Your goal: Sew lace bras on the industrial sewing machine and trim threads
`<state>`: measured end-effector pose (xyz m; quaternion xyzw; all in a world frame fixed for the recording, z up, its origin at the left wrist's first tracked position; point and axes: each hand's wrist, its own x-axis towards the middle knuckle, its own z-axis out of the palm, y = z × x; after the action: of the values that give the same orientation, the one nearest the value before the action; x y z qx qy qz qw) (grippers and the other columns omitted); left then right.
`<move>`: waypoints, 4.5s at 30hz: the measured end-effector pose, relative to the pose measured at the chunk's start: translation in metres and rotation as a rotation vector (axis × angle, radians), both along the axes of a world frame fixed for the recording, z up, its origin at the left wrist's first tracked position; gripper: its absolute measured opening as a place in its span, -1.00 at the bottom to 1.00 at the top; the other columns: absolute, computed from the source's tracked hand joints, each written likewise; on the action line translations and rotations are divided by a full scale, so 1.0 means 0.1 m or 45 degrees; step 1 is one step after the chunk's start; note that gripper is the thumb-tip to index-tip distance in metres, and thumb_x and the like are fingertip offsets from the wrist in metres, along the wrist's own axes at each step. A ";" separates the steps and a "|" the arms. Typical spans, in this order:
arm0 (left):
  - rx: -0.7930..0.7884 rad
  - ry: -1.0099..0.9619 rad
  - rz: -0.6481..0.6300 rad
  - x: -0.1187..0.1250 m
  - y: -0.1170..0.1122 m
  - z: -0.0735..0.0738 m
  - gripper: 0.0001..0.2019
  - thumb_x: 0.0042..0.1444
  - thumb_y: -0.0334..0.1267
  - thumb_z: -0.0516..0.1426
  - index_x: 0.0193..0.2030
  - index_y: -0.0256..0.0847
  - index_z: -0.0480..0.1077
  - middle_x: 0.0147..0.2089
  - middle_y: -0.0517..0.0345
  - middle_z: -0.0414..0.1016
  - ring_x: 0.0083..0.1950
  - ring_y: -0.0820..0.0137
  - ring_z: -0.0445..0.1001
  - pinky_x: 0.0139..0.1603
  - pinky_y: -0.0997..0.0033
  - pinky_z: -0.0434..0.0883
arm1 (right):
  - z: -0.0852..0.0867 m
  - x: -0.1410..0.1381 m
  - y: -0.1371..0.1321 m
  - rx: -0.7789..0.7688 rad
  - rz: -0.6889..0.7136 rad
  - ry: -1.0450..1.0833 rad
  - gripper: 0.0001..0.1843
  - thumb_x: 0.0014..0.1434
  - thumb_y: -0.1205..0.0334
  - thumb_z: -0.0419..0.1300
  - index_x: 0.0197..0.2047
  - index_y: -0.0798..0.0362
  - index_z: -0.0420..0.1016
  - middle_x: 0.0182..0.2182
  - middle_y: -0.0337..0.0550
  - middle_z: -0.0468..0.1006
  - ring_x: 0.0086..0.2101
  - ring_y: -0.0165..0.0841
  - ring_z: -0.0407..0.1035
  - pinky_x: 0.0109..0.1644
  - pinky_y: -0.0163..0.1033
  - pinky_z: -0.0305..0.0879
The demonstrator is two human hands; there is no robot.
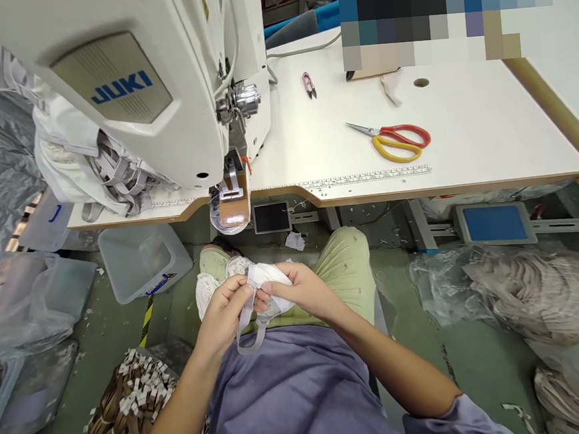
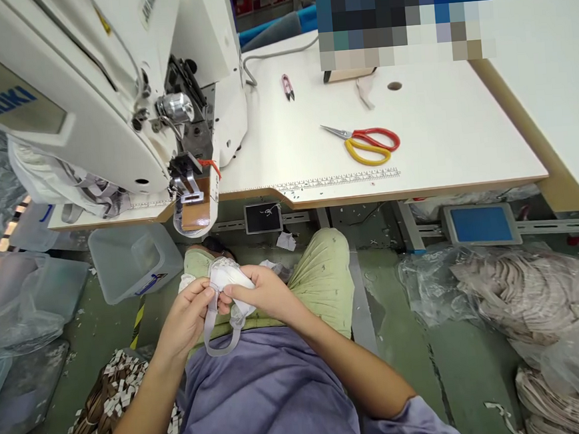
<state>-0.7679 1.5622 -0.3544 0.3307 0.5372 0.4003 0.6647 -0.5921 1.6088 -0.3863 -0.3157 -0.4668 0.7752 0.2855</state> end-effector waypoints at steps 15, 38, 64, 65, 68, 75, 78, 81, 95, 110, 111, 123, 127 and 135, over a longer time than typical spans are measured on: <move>0.063 0.010 0.124 0.17 -0.01 -0.14 -0.78 0.20 -0.08 0.28 -0.19 -0.19 0.55 -0.25 0.16 0.59 -0.21 0.44 0.52 -0.14 0.49 0.43 | -0.13 -0.02 -0.09 1.182 -0.614 -0.494 -0.86 0.31 0.24 0.26 -0.06 -0.06 0.55 -0.20 -0.12 0.52 -0.17 -0.28 0.44 -0.10 -0.16 0.39; -0.091 -0.143 0.253 0.25 0.00 -0.15 -0.76 0.00 -0.10 0.42 -0.28 -0.20 0.61 -0.40 0.20 0.57 -0.44 0.55 0.41 -0.38 0.59 0.37 | -0.12 0.09 -0.27 1.041 -0.770 -0.337 -0.79 0.24 0.42 0.26 -0.11 -0.07 0.46 -0.29 -0.21 0.54 -0.28 -0.34 0.41 -0.22 -0.22 0.37; 0.034 0.140 0.088 0.25 -0.06 -0.20 -0.84 0.20 -0.11 0.27 -0.21 -0.13 0.55 -0.29 0.19 0.58 -0.25 0.45 0.50 -0.16 0.52 0.39 | -0.09 -0.03 -0.20 -0.008 -0.598 -0.005 -0.86 0.07 0.21 0.30 -0.34 0.00 0.40 -0.50 -0.32 0.48 -0.48 -0.38 0.43 -0.35 -0.23 0.44; 0.037 0.146 0.084 0.26 -0.05 -0.20 -0.84 0.20 -0.11 0.28 -0.23 -0.14 0.54 -0.29 0.19 0.57 -0.25 0.45 0.50 -0.14 0.52 0.39 | -0.10 -0.03 -0.19 -0.045 -0.584 0.017 -0.84 0.05 0.21 0.31 -0.35 0.00 0.39 -0.51 -0.33 0.47 -0.48 -0.39 0.43 -0.35 -0.24 0.43; 0.011 0.124 0.085 0.30 -0.02 -0.22 -0.80 0.17 -0.09 0.28 -0.25 -0.18 0.53 -0.32 0.16 0.56 -0.26 0.43 0.49 -0.13 0.49 0.39 | -0.15 -0.04 -0.17 -0.082 -0.537 0.099 -0.79 0.05 0.15 0.34 -0.36 0.01 0.38 -0.50 -0.31 0.47 -0.47 -0.39 0.42 -0.32 -0.24 0.40; 0.083 0.235 0.025 -0.03 0.09 -0.20 -0.69 0.15 0.01 0.28 -0.37 -0.21 0.46 -0.48 0.28 0.37 -0.51 0.56 0.17 -0.45 0.56 0.16 | -0.36 0.60 0.30 0.541 -0.742 -0.662 -0.61 0.35 -0.03 0.08 -0.41 0.02 0.42 -0.52 -0.26 0.43 -0.47 -0.37 0.34 -0.36 -0.28 0.30; 0.063 0.448 -0.075 -0.27 0.20 -0.25 -0.64 0.15 0.10 0.26 -0.35 -0.21 0.51 -0.51 0.24 0.40 -0.49 0.50 0.23 -0.41 0.54 0.23 | -0.24 1.28 0.92 0.902 -1.006 -1.338 -0.66 0.41 0.08 -0.03 -0.13 0.06 0.50 -0.22 -0.04 0.58 -0.22 -0.25 0.45 -0.12 -0.19 0.38; 0.036 0.524 -0.072 -0.28 0.30 -0.27 -0.58 0.03 0.16 0.32 -0.25 -0.20 0.56 -0.41 0.13 0.55 -0.38 0.35 0.42 -0.30 0.45 0.38 | 0.03 1.91 1.54 0.971 -1.079 -1.650 -0.63 0.37 0.23 0.00 0.13 0.19 0.43 0.09 0.24 0.49 0.08 -0.07 0.34 0.16 -0.02 0.25; -0.102 -0.083 0.205 0.07 0.22 -0.05 -0.65 -0.02 -0.03 0.42 -0.24 -0.25 0.54 -0.24 0.01 0.67 -0.30 0.41 0.59 -0.21 0.46 0.50 | 0.06 2.03 1.12 0.799 -0.650 -1.554 -0.63 0.32 0.02 0.17 0.08 0.07 0.43 -0.22 0.17 0.56 -0.37 -0.24 0.41 -0.36 -0.12 0.26; 0.026 0.129 0.143 0.08 0.09 0.02 -0.69 0.07 -0.02 0.36 -0.19 -0.23 0.59 -0.27 0.07 0.68 -0.23 0.35 0.63 -0.12 0.44 0.52 | 0.00 0.68 -0.48 1.070 -0.159 -0.779 -0.12 0.01 0.31 0.37 0.38 -0.18 0.21 -0.01 -0.02 0.43 -0.08 -0.16 0.43 -0.08 -0.07 0.47; 0.038 0.138 0.129 0.07 0.09 0.02 -0.70 0.09 -0.03 0.35 -0.19 -0.22 0.59 -0.27 0.07 0.67 -0.23 0.36 0.62 -0.12 0.45 0.52 | 0.00 0.68 -0.46 1.070 -0.149 -0.777 -0.12 0.01 0.30 0.37 0.38 -0.17 0.22 0.00 -0.02 0.43 -0.08 -0.16 0.43 -0.08 -0.07 0.47; 0.056 0.238 0.083 0.06 0.08 -0.04 -0.70 0.12 -0.04 0.32 -0.16 -0.24 0.55 -0.27 0.08 0.68 -0.23 0.37 0.63 -0.15 0.47 0.52 | 0.00 0.67 -0.39 0.932 -0.145 -0.716 -0.19 -0.03 0.26 0.42 0.30 -0.14 0.33 -0.01 -0.06 0.43 -0.07 -0.17 0.41 -0.03 -0.06 0.41; 0.159 0.384 0.017 0.09 0.05 -0.06 -0.75 0.17 -0.09 0.29 -0.16 -0.24 0.54 -0.26 0.07 0.68 -0.20 0.35 0.64 -0.11 0.46 0.52 | -0.03 0.60 -0.31 0.906 -0.264 -0.677 -0.31 -0.03 0.25 0.43 0.20 -0.14 0.44 -0.07 -0.10 0.45 -0.09 -0.20 0.42 -0.02 -0.07 0.40; 0.301 0.441 0.073 0.13 -0.01 -0.21 -0.82 0.21 -0.16 0.27 -0.11 -0.17 0.56 -0.18 0.12 0.65 -0.17 0.36 0.63 -0.04 0.44 0.51 | -0.11 0.48 -0.26 0.827 -0.462 -0.602 -0.44 -0.01 0.27 0.41 0.11 -0.13 0.55 -0.09 -0.11 0.44 -0.11 -0.24 0.43 -0.02 -0.10 0.42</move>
<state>-0.7548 1.5613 -0.3749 0.4549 0.6018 0.4166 0.5073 -0.5444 1.5831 -0.3969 -0.4552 -0.6758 0.4321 0.3866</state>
